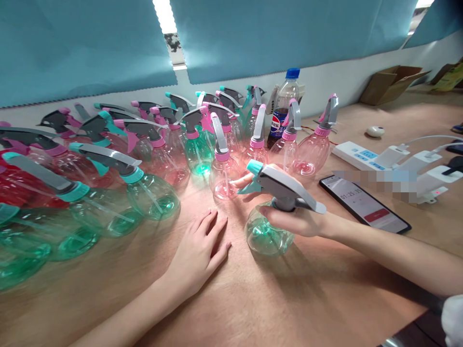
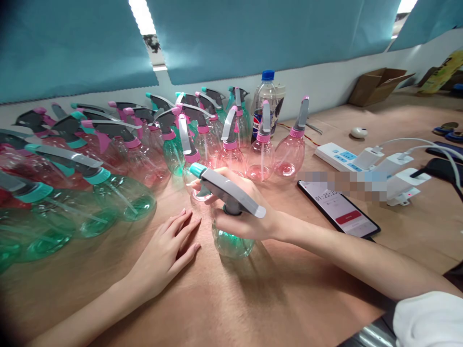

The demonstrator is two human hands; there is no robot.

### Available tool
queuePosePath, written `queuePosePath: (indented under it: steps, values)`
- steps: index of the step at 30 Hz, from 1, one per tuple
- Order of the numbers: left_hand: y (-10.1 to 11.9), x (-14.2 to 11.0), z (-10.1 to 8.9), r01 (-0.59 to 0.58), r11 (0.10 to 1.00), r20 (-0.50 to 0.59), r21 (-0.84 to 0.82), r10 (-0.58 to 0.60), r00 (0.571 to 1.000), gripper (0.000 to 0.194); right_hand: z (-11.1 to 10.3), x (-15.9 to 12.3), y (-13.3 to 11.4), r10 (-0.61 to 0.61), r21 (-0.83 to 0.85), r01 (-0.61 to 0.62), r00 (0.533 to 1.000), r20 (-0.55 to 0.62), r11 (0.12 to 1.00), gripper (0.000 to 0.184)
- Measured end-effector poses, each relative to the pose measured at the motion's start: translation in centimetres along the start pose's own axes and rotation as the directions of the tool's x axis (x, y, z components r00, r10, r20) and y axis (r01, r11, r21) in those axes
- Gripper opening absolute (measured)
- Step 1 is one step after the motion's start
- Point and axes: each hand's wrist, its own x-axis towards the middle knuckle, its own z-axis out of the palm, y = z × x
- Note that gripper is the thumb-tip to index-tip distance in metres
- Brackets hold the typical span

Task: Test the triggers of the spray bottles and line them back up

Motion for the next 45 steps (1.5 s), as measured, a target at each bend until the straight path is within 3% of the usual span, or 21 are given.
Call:
queuePosePath:
  steps: [12, 19, 25, 36, 45]
  values:
    - [0.0, 0.0, 0.0, -0.009, 1.0, 0.006, 0.026, 0.009, 1.0, 0.047, 0.3, -0.1, 0.2, 0.025, 0.009, -0.025, 0.999, -0.038, 1.0, 0.044]
    - [0.0, 0.1, 0.0, -0.007, 1.0, 0.012, 0.03, 0.006, 1.0, 0.047, 0.5, -0.1, 0.4, 0.003, 0.115, 0.004, 0.999, -0.054, 0.993, 0.047]
    - [0.0, 0.0, 0.1, 0.003, 1.0, 0.005, 0.018, -0.003, 1.0, 0.047, 0.3, 0.0, 0.2, 0.038, 0.052, -0.035, 0.998, -0.041, 0.998, 0.052]
    - [0.0, 0.0, 0.0, -0.028, 0.999, 0.0, 0.038, 0.028, 1.0, 0.047, 0.3, 0.1, 0.1, 0.068, 0.054, -0.066, 0.997, -0.043, 0.996, 0.042]
    - [-0.1, 0.1, 0.1, -0.026, 0.999, -0.004, 0.029, 0.026, 1.0, 0.047, 0.3, 0.4, -0.7, 0.087, -0.06, -0.09, 0.995, -0.049, 0.994, 0.034]
